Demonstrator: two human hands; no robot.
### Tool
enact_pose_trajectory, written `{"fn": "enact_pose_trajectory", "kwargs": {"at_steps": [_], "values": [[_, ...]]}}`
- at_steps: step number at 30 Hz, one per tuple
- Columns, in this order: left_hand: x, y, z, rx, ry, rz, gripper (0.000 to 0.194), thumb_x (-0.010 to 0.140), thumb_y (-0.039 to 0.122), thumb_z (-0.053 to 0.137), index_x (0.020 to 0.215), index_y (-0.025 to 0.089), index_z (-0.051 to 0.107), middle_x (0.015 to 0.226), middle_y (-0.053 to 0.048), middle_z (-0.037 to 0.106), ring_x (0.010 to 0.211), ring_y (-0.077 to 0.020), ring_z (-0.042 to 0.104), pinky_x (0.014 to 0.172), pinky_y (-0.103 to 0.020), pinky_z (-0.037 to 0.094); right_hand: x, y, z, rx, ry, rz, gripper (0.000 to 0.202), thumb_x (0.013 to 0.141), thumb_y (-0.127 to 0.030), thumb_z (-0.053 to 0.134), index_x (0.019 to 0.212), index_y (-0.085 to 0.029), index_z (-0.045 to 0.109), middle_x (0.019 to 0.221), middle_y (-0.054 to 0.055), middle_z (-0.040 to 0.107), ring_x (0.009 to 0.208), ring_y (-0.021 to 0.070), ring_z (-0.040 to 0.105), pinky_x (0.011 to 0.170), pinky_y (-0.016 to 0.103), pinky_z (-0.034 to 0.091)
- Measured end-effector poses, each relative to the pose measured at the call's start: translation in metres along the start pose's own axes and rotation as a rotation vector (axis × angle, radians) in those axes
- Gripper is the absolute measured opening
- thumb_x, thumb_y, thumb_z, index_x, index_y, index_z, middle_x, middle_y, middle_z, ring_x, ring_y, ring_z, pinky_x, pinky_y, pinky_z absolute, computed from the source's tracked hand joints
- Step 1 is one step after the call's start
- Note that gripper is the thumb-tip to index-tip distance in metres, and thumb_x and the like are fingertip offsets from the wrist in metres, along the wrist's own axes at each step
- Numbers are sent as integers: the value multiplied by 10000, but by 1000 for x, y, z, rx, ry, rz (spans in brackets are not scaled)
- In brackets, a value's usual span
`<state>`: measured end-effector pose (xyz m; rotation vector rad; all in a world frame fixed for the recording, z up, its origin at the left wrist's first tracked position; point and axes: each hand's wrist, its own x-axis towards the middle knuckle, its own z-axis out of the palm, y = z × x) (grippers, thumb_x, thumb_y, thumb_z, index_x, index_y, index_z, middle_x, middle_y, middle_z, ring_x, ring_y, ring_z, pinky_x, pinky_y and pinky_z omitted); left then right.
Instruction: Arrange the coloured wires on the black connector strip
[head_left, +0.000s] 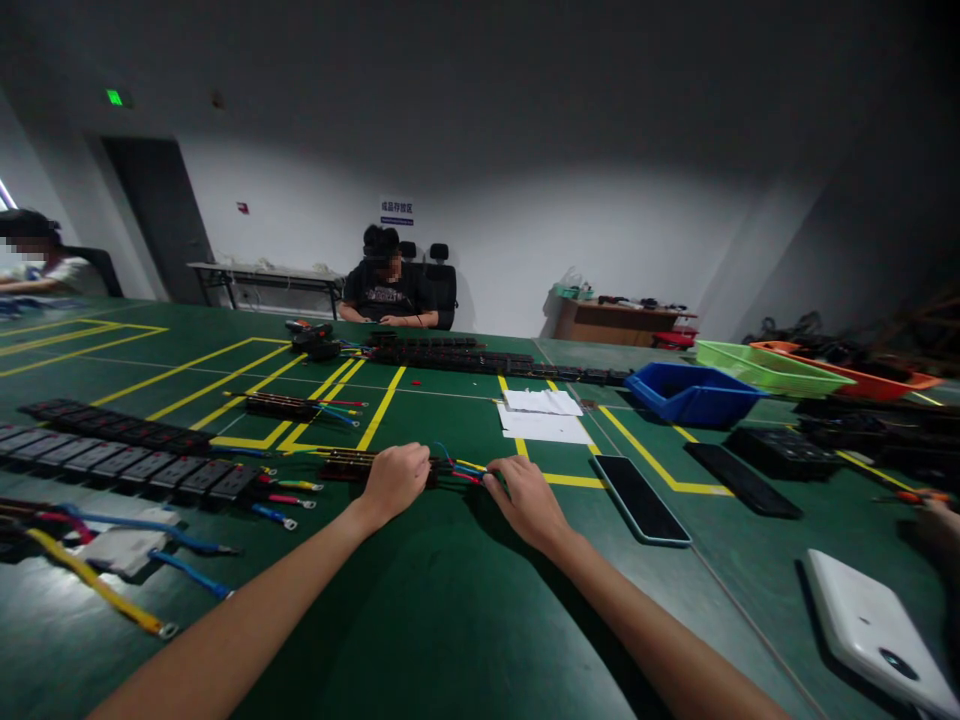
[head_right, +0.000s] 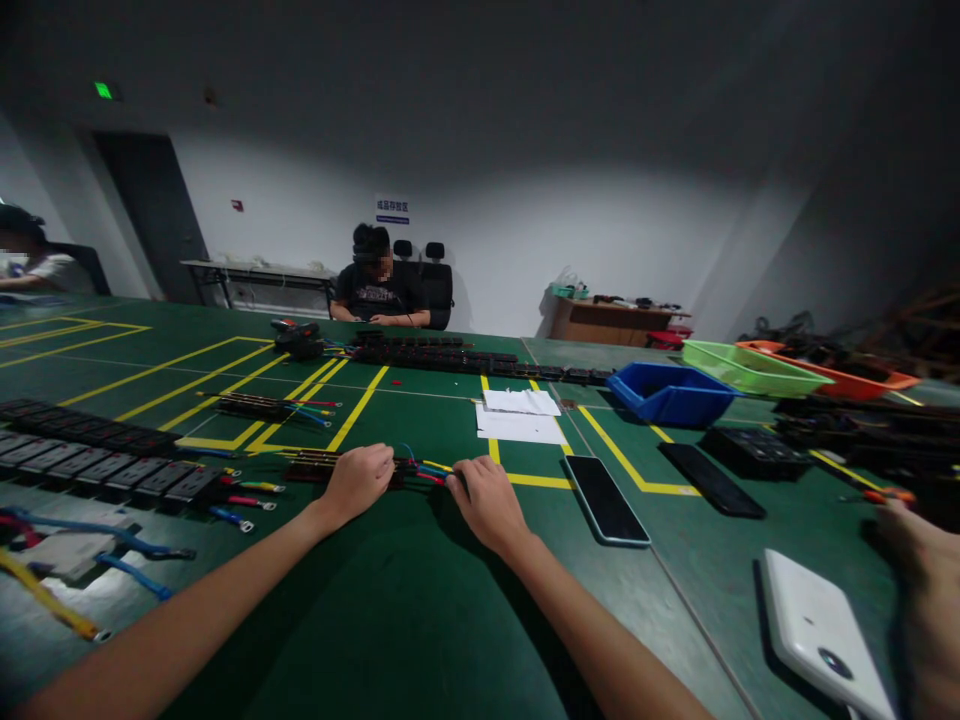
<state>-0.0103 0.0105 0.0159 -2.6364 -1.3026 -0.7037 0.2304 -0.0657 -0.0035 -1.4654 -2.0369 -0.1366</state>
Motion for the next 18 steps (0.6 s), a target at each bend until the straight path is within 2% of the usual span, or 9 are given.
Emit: {"fn": "enact_pose_trajectory", "kwargs": {"at_steps": [3, 6, 11, 14, 18], "values": [[0, 0, 0, -6, -2, -5, 251, 957, 164, 460, 722, 177, 548, 731, -21, 609, 669, -158, 557, 628, -278, 355, 0, 0, 2, 19, -9, 36, 260, 1055, -351, 406, 1127, -205, 609, 1024, 85, 702, 951, 236, 628, 859, 394, 481], [0, 0, 1, -24, -6, -13, 265, 961, 155, 445, 718, 176, 548, 728, -20, 605, 661, -152, 554, 622, -271, 358, -1, 1, 2, 27, 5, 49, 259, 1058, -351, 390, 1128, -212, 598, 1042, 85, 701, 945, 233, 633, 850, 387, 478], [0, 0, 0, -62, -10, -17, 265, 954, 137, 450, 712, 172, 552, 715, -20, 596, 648, -144, 545, 610, -258, 362, -1, 3, 2, 14, 33, 14, 226, 1041, -357, 447, 1064, -218, 623, 1031, 79, 672, 973, 241, 603, 859, 394, 488], [0, 0, 0, -56, 0, -18, 265, 954, 141, 455, 710, 174, 552, 711, -17, 593, 644, -144, 539, 608, -261, 360, -1, 3, 1, 3, 64, -31, 268, 1042, -350, 443, 998, -224, 676, 1071, 93, 651, 1010, 240, 591, 887, 406, 498], [-1, -2, 3, -33, 21, 10, 259, 955, 139, 452, 720, 175, 556, 714, -12, 591, 646, -145, 540, 614, -266, 361, -1, 1, 0, -9, 41, -59, 329, 1036, -353, 462, 859, -231, 711, 1132, 91, 635, 1069, 248, 582, 928, 429, 501]]}}
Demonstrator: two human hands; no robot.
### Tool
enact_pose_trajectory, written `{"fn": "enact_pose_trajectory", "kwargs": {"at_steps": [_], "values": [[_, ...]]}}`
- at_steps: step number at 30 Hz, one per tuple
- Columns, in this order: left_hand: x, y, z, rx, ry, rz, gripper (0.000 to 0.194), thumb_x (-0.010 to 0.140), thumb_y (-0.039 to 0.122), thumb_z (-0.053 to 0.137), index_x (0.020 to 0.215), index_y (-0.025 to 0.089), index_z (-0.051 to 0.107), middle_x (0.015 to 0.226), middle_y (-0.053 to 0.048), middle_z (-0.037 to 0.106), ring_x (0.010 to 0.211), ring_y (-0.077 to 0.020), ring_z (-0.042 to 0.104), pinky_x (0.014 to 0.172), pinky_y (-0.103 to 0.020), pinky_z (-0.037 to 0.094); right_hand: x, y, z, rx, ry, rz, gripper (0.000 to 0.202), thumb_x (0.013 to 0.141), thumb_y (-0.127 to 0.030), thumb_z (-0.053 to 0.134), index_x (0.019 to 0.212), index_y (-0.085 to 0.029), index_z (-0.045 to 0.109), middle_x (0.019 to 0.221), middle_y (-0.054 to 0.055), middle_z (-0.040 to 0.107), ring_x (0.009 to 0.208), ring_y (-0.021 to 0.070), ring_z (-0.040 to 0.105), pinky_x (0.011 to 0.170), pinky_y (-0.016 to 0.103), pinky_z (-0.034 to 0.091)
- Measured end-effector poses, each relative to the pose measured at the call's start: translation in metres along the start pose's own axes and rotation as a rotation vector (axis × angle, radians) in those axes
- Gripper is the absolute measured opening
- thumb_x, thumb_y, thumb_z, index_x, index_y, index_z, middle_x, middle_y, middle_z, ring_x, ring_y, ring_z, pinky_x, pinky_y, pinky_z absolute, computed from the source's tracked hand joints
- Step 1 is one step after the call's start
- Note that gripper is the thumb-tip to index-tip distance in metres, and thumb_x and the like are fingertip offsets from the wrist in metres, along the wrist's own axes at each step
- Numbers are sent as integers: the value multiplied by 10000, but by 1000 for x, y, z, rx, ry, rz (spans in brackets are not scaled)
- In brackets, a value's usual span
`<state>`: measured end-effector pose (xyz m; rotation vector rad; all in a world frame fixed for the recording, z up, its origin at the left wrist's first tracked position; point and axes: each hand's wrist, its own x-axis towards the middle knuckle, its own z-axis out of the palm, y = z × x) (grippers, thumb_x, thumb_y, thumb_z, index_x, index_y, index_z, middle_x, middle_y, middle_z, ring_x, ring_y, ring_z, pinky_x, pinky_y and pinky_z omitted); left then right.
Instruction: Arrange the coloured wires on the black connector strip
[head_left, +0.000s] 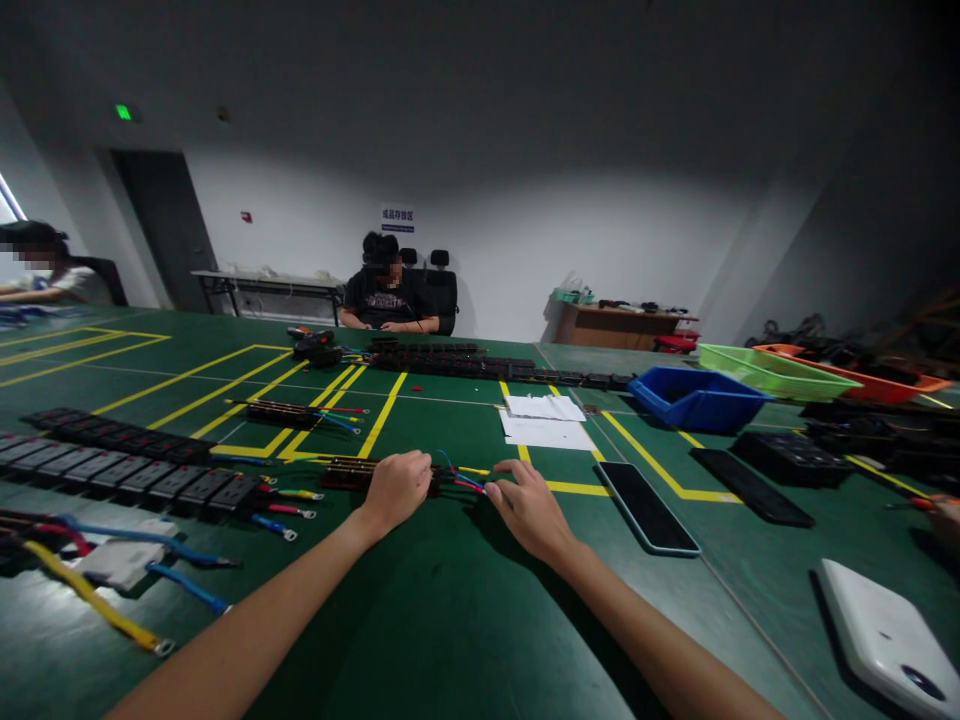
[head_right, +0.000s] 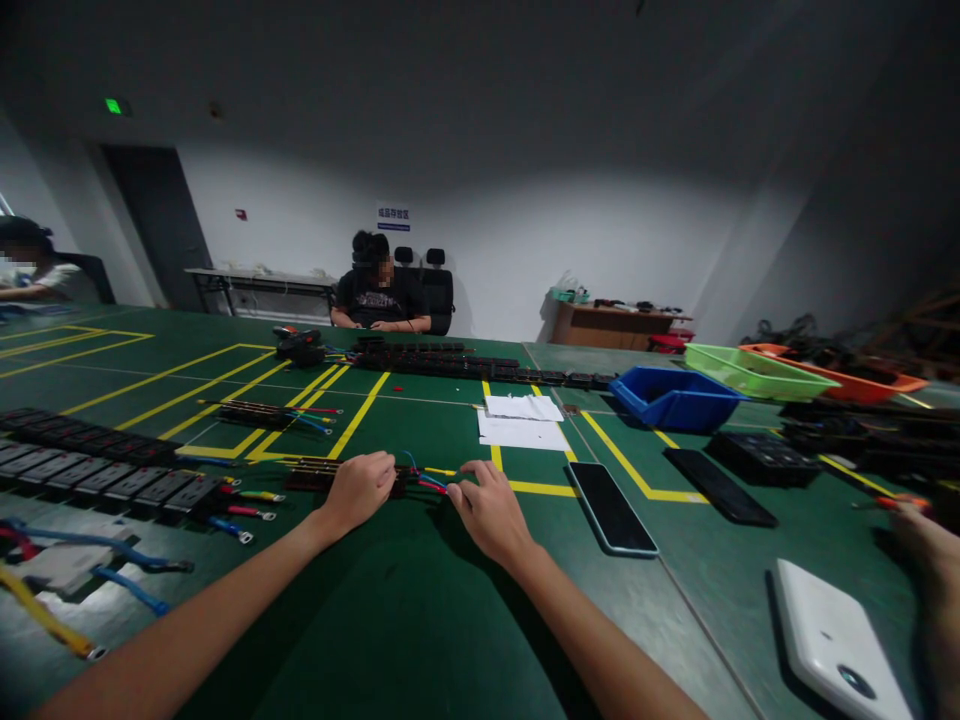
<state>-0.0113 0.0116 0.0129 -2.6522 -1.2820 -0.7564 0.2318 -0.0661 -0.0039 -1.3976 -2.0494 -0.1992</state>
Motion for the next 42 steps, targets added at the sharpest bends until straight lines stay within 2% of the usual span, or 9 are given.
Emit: {"fn": "enact_pose_trajectory", "kwargs": {"at_steps": [5, 8, 14, 19, 22, 26, 33, 37, 42], "values": [[0, -1, 1, -4, -4, 6, 253, 956, 134, 451, 735, 174, 566, 723, -16, 596, 654, -149, 551, 621, -266, 367, 0, 0, 0, 27, 7, 16, 267, 1042, -352, 447, 982, -226, 674, 1090, 91, 637, 1031, 242, 589, 904, 423, 508], [0, -1, 0, 32, -17, -1, 233, 951, 153, 470, 742, 179, 568, 748, -25, 615, 684, -163, 568, 637, -279, 369, 0, 2, 3, 20, 28, 40, 189, 1013, -364, 514, 1066, -225, 631, 1085, 92, 635, 1016, 253, 590, 890, 427, 508], [0, 2, -3, 32, -28, -19, 246, 947, 146, 460, 720, 183, 547, 735, -25, 610, 676, -160, 568, 630, -279, 364, 0, 5, 10, 1, 20, 70, 258, 930, -371, 648, 1142, -239, 587, 1117, 93, 629, 1015, 277, 598, 862, 431, 514], [0, 2, -2, 1, -21, -20, 252, 948, 134, 454, 720, 178, 550, 723, -22, 603, 662, -151, 561, 623, -270, 369, -1, 3, 8, 25, 51, 50, 209, 956, -341, 609, 1136, -233, 597, 1121, 98, 618, 1024, 271, 595, 876, 434, 517], [-1, 0, 0, -7, -13, -16, 251, 951, 131, 456, 726, 174, 561, 726, -20, 604, 664, -149, 559, 627, -267, 373, -2, 1, 4, 15, 54, 16, 154, 989, -339, 555, 1035, -235, 659, 1133, 103, 601, 1049, 267, 586, 894, 438, 516], [0, 1, 0, -11, -18, -20, 258, 957, 133, 457, 730, 169, 574, 720, -20, 600, 657, -150, 556, 623, -266, 375, -2, -1, 1, 24, -1, -20, 267, 1017, -350, 497, 880, -240, 698, 1161, 97, 603, 1081, 261, 578, 917, 438, 507], [0, 1, -1, -14, -33, -30, 255, 959, 134, 457, 736, 170, 575, 733, -20, 610, 667, -155, 563, 626, -272, 371, 1, -1, 3, 93, -71, 83, 220, 1052, -321, 419, 1031, -221, 613, 983, 71, 676, 940, 239, 604, 840, 398, 494], [0, -1, 3, 20, -20, -28, 248, 956, 143, 467, 734, 177, 573, 738, -19, 614, 685, -162, 574, 639, -282, 366, 1, 0, 5, 112, -102, 139, 148, 1023, -322, 493, 1082, -218, 580, 1016, 72, 676, 939, 239, 616, 845, 385, 487], [-1, -2, 6, 37, -12, -29, 246, 947, 131, 463, 730, 179, 568, 728, -15, 605, 669, -161, 563, 628, -282, 357, 0, 2, 9, 78, -67, 109, 150, 951, -301, 616, 1069, -218, 576, 1015, 63, 653, 950, 242, 607, 836, 377, 492]]}}
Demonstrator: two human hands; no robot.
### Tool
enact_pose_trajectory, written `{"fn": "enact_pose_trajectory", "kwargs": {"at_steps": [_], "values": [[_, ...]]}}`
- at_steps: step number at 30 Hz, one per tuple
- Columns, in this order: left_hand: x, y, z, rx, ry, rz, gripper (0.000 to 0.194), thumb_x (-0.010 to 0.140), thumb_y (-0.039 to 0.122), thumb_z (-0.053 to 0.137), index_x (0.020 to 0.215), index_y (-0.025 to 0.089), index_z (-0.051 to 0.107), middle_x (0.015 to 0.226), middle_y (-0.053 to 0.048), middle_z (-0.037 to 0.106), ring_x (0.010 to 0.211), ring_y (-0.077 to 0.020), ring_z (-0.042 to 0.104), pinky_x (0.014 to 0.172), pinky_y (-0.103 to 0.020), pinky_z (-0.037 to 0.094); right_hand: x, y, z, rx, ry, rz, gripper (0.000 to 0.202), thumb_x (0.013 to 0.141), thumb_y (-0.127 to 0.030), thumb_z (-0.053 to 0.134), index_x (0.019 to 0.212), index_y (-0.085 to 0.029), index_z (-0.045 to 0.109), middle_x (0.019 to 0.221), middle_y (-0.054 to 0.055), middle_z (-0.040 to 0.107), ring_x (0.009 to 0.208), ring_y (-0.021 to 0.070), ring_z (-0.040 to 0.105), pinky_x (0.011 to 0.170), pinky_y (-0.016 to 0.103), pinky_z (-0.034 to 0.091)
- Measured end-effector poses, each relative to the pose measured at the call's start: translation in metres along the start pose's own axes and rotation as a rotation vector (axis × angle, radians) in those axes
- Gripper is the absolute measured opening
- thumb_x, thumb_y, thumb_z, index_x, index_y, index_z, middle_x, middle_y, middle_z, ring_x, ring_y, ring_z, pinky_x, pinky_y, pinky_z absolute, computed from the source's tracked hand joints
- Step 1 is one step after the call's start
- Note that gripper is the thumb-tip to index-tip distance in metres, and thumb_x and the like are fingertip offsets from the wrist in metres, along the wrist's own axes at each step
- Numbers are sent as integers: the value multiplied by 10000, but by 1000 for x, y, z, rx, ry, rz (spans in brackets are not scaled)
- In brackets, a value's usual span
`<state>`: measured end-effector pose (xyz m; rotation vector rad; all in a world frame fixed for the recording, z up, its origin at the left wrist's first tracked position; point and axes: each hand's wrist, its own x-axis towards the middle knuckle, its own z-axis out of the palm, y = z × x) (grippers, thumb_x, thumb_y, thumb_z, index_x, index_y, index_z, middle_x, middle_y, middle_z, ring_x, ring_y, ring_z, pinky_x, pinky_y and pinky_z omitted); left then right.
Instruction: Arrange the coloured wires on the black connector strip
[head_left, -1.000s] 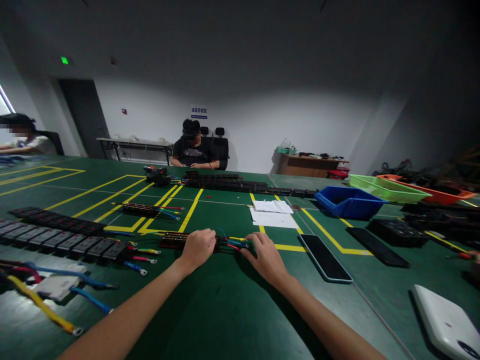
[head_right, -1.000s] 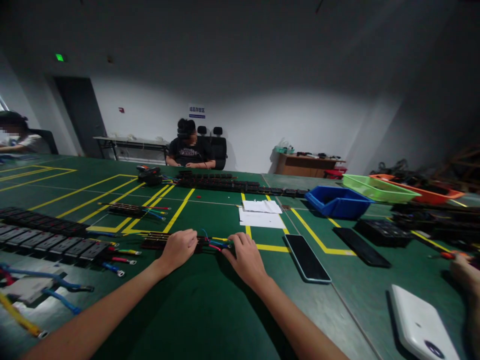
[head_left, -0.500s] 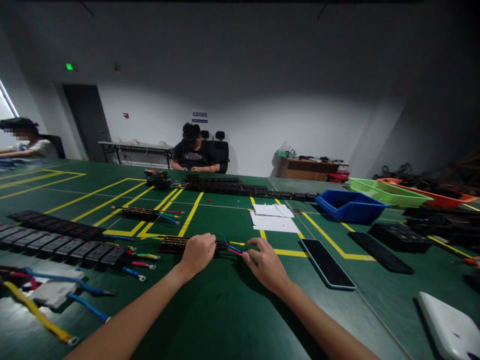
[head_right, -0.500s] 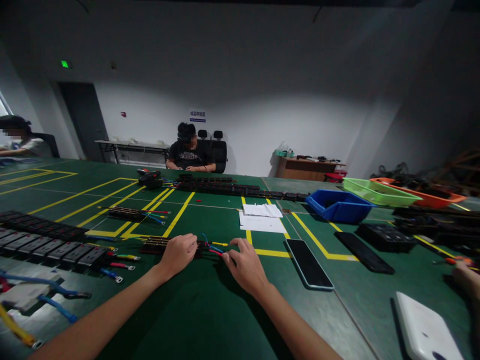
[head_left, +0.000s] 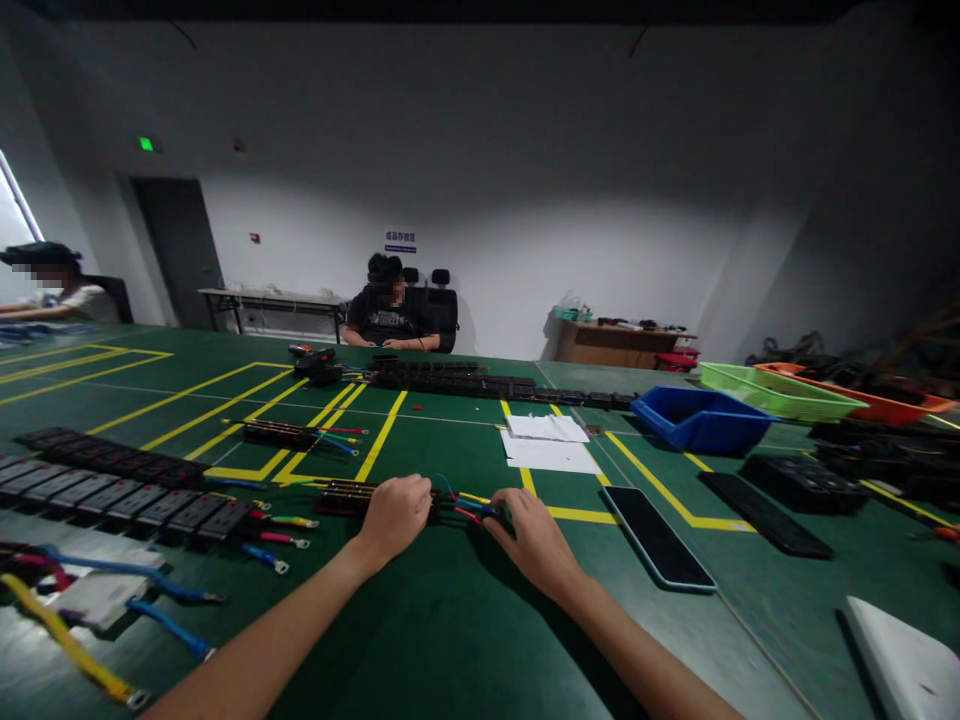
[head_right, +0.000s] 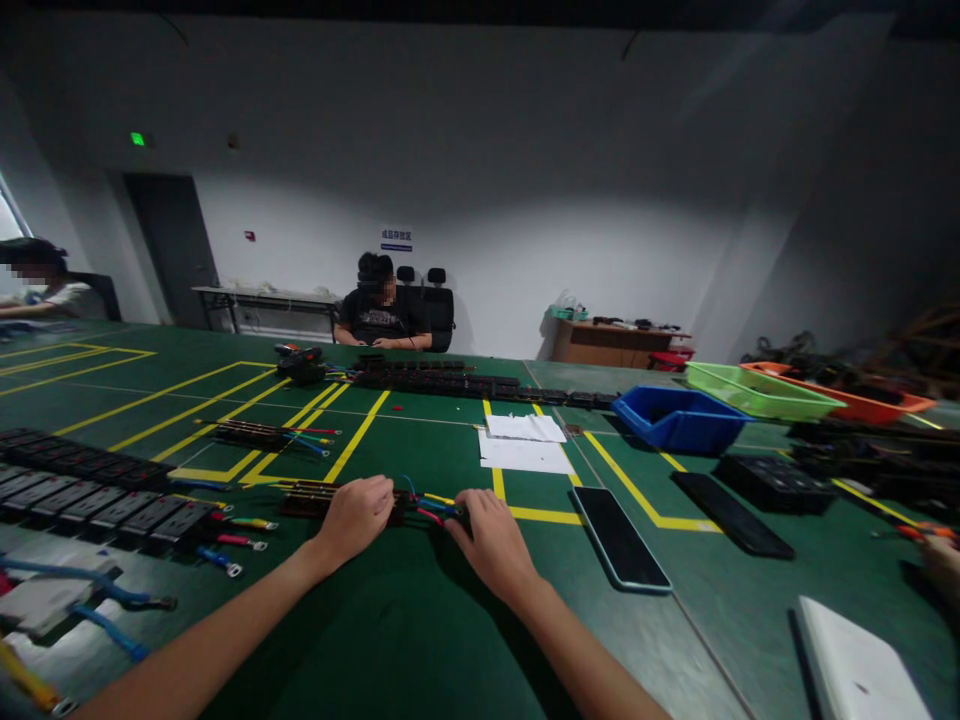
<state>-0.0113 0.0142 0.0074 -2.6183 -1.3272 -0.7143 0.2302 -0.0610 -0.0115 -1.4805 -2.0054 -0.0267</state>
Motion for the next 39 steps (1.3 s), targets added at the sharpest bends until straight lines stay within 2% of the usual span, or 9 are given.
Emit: {"fn": "enact_pose_trajectory", "kwargs": {"at_steps": [4, 7, 12, 18, 23, 26, 31, 35, 39], "values": [[0, 0, 0, -29, -5, 4, 266, 958, 124, 437, 741, 173, 581, 721, -14, 593, 663, -154, 561, 627, -269, 365, -1, -1, 0, -17, 56, -47, 137, 928, -273, 654, 1040, -226, 592, 1053, 68, 630, 970, 238, 593, 842, 379, 502], [-1, 1, -2, -33, -9, 8, 259, 959, 124, 441, 751, 170, 590, 727, -13, 594, 669, -152, 562, 630, -269, 369, -2, -2, -2, -33, 74, -90, 68, 960, -276, 616, 1002, -231, 644, 1090, 74, 620, 1011, 237, 591, 874, 389, 503], [0, 2, -5, -43, -42, -12, 258, 964, 131, 450, 747, 164, 587, 736, -14, 606, 671, -149, 558, 629, -271, 375, -2, -4, -6, -51, 63, -130, 249, 1011, -307, 519, 889, -236, 724, 1149, 91, 619, 1061, 244, 588, 905, 407, 502], [0, 3, -8, -27, -51, -14, 263, 969, 136, 444, 751, 165, 587, 738, -13, 605, 674, -144, 554, 636, -272, 377, 1, -3, -4, 0, 3, -114, 273, 1049, -283, 427, 975, -225, 683, 982, 69, 679, 950, 218, 603, 860, 371, 495], [0, 3, -7, -12, -54, -15, 250, 959, 139, 456, 748, 175, 585, 748, -17, 613, 681, -151, 563, 637, -274, 370, 0, 1, 0, 4, -16, -17, 128, 996, -303, 553, 1065, -220, 621, 987, 61, 670, 908, 225, 606, 821, 369, 492], [0, 3, -7, 19, -42, -10, 226, 944, 134, 485, 743, 179, 579, 740, -15, 612, 683, -160, 567, 637, -282, 352, 0, 2, 1, -9, -5, -19, 101, 961, -298, 616, 1026, -222, 624, 974, 56, 660, 896, 224, 604, 795, 359, 495], [1, 3, -8, 30, -30, -17, 235, 934, 119, 490, 718, 182, 558, 720, -14, 600, 665, -155, 557, 622, -279, 324, 0, 2, 0, -30, 47, -109, 181, 986, -302, 576, 873, -239, 701, 1111, 70, 633, 1042, 235, 590, 901, 388, 491], [1, 4, -9, 11, -37, -22, 247, 940, 120, 479, 711, 180, 550, 721, -13, 597, 649, -146, 544, 609, -274, 327, -1, 1, -1, -48, 81, -114, 184, 987, -296, 567, 890, -237, 712, 1151, 82, 611, 1070, 243, 581, 924, 403, 495], [0, 4, -10, 0, -42, -22, 253, 949, 124, 464, 721, 177, 559, 724, -10, 597, 654, -144, 544, 615, -274, 345, 0, -1, -1, -38, 75, -110, 146, 995, -283, 547, 944, -224, 670, 1075, 78, 636, 1008, 234, 587, 884, 395, 498]]}}
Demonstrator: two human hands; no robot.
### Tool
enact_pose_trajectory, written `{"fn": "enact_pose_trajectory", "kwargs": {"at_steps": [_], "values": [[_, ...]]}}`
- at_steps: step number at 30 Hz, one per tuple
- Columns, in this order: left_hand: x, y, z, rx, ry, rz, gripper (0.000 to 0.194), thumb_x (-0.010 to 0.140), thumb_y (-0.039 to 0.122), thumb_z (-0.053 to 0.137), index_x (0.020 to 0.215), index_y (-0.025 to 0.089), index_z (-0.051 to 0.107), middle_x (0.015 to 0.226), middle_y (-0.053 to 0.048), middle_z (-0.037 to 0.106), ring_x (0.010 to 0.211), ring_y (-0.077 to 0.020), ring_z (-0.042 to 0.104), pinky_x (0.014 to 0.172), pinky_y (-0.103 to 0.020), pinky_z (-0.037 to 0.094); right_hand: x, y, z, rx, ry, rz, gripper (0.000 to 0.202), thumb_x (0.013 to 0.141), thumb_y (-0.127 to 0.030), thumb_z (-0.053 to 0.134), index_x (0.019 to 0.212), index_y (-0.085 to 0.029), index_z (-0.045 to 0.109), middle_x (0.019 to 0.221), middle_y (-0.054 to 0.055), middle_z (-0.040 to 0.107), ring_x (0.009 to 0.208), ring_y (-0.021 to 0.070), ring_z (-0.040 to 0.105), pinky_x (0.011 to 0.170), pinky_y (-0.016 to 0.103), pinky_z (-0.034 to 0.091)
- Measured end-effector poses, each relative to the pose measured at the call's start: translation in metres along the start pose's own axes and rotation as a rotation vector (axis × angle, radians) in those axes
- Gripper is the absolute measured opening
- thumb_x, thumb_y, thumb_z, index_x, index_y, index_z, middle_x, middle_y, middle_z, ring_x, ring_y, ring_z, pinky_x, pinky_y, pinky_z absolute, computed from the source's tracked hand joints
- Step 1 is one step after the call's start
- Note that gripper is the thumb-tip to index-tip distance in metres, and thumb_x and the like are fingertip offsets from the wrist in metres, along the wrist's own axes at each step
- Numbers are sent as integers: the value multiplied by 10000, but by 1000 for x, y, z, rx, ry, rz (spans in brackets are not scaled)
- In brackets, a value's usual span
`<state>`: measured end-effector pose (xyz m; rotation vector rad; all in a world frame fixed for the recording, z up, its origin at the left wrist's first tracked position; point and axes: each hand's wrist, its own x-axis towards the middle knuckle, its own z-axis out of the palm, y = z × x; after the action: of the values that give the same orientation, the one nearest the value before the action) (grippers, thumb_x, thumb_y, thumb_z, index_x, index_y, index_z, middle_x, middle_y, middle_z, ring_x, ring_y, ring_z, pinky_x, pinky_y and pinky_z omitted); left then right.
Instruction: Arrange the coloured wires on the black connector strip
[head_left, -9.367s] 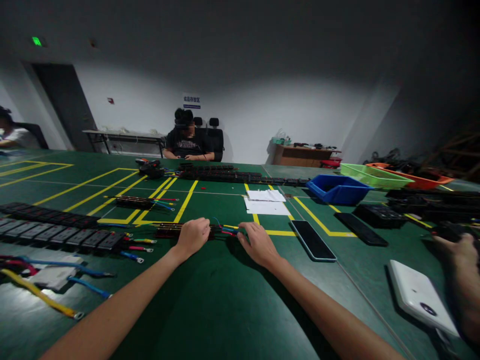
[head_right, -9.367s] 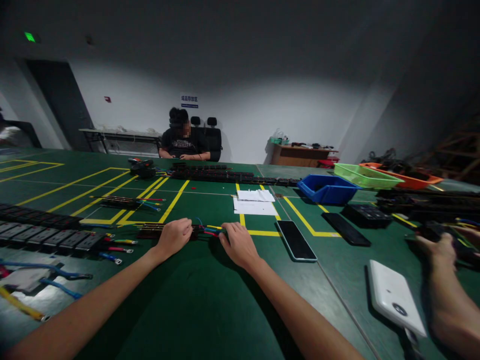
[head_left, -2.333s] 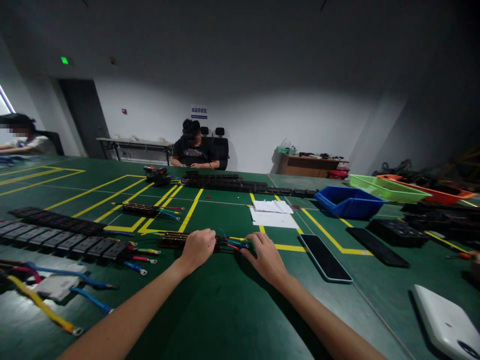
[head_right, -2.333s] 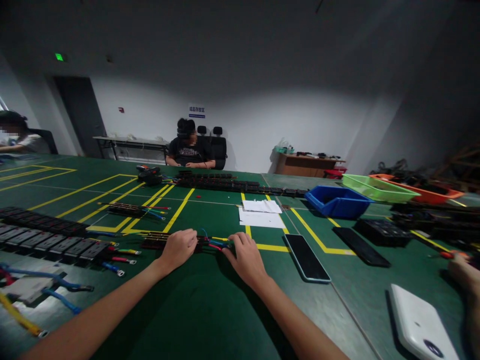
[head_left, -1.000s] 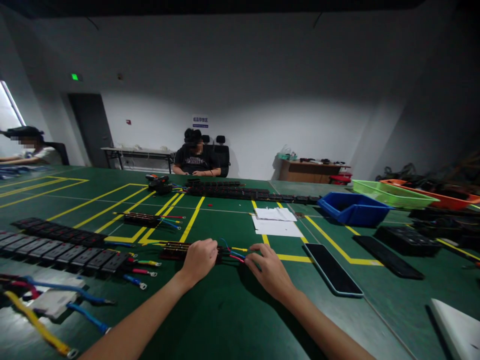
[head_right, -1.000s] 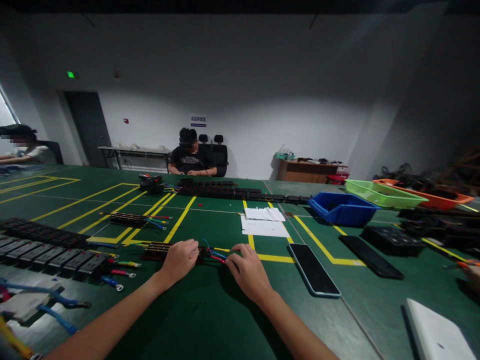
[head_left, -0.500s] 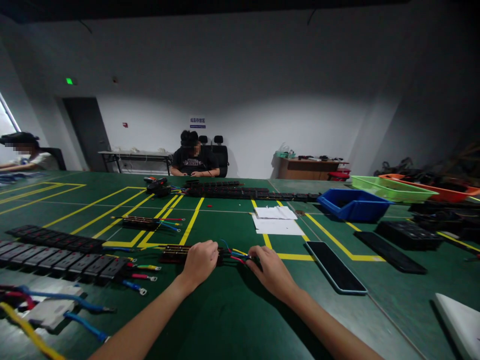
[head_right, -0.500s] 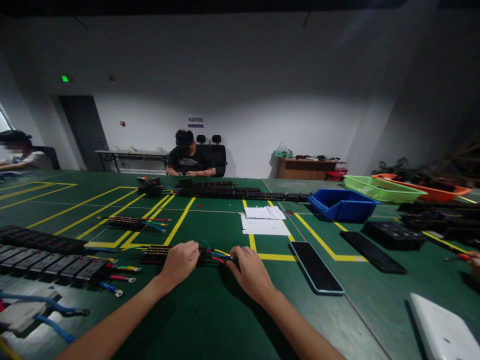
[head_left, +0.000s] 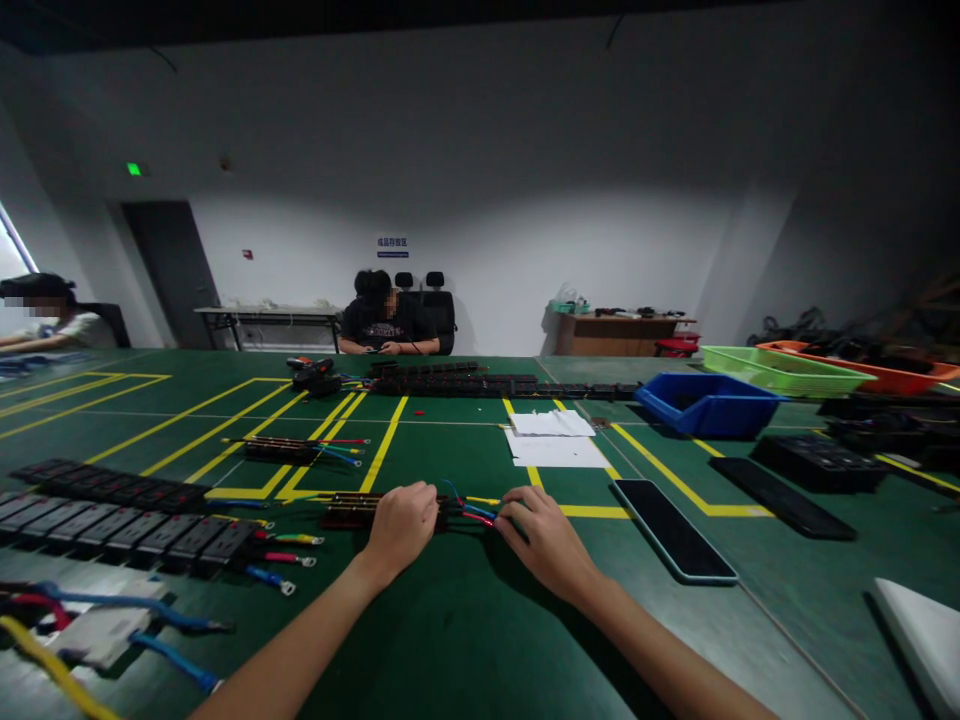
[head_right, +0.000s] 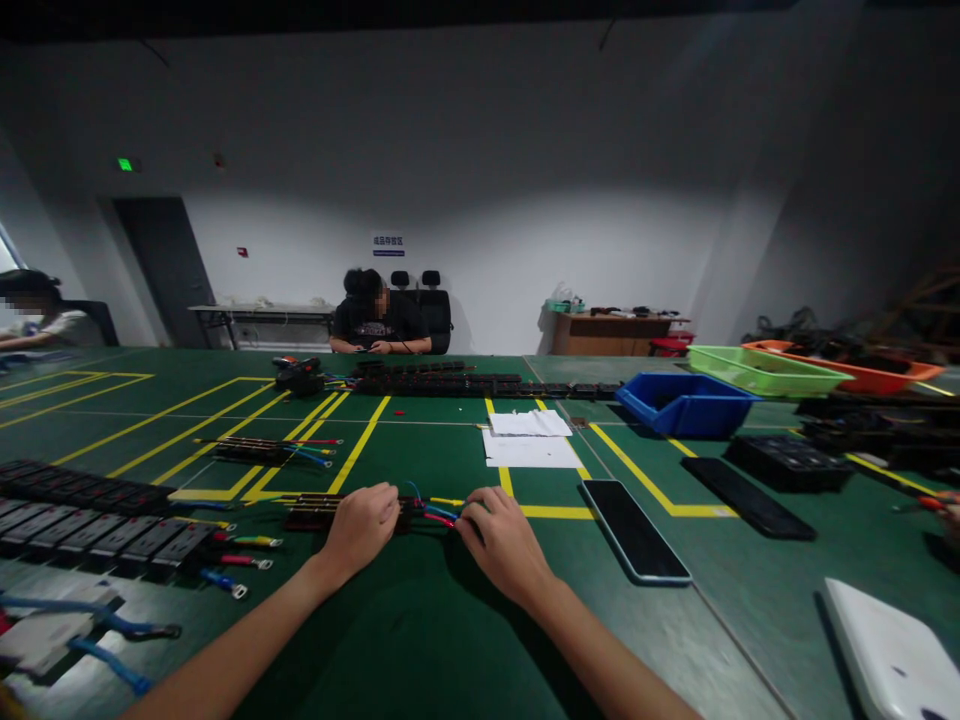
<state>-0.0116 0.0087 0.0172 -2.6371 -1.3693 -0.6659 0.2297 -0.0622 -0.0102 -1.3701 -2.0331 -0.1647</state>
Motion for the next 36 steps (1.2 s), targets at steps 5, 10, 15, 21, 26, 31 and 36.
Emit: {"fn": "enact_pose_trajectory", "kwargs": {"at_steps": [5, 10, 15, 21, 26, 31, 36], "values": [[0, 0, 0, 2, 6, 6, 258, 953, 125, 448, 731, 176, 569, 734, -14, 603, 673, -150, 553, 628, -278, 364, 0, -1, -1, 24, -53, 99, 137, 997, -325, 542, 1032, -213, 611, 966, 69, 661, 905, 229, 595, 801, 380, 493], [0, -1, 1, -3, 1, 8, 260, 957, 122, 443, 733, 177, 564, 737, -15, 603, 669, -151, 551, 625, -277, 360, 1, -1, -2, 29, -74, 18, 217, 1028, -309, 486, 956, -231, 676, 957, 63, 684, 922, 218, 598, 832, 375, 486], [0, -2, 4, 16, 6, 10, 259, 961, 127, 447, 737, 179, 565, 737, -17, 605, 678, -156, 560, 634, -283, 353, 2, 1, -1, 15, -48, -7, 202, 1006, -304, 533, 925, -240, 707, 1048, 72, 657, 973, 227, 589, 850, 383, 491], [0, -3, 5, 59, 16, 6, 250, 945, 124, 460, 721, 187, 550, 736, -22, 612, 676, -163, 565, 629, -293, 334, 1, 0, 2, 1, -49, 70, 121, 915, -271, 682, 993, -215, 607, 989, 55, 632, 921, 232, 578, 799, 378, 494], [0, -2, 3, 36, 8, 2, 246, 951, 125, 461, 729, 181, 552, 744, -19, 610, 676, -159, 560, 634, -287, 348, 0, 0, 1, -5, -2, 37, 68, 938, -268, 642, 995, -234, 654, 1074, 72, 620, 982, 238, 581, 846, 396, 499], [0, 0, 1, 0, -12, -6, 259, 961, 121, 445, 738, 173, 567, 740, -17, 602, 677, -151, 552, 636, -275, 364, 0, -2, -2, -4, -16, -4, 200, 1002, -290, 541, 917, -246, 716, 1103, 72, 634, 1016, 231, 587, 877, 400, 487], [0, -1, 3, -10, -9, -7, 264, 964, 128, 435, 744, 170, 575, 746, -19, 605, 674, -145, 542, 635, -271, 370, 3, -5, -5, 32, -82, 38, 255, 1050, -287, 423, 962, -232, 656, 939, 55, 676, 911, 217, 596, 816, 372, 477]]}}
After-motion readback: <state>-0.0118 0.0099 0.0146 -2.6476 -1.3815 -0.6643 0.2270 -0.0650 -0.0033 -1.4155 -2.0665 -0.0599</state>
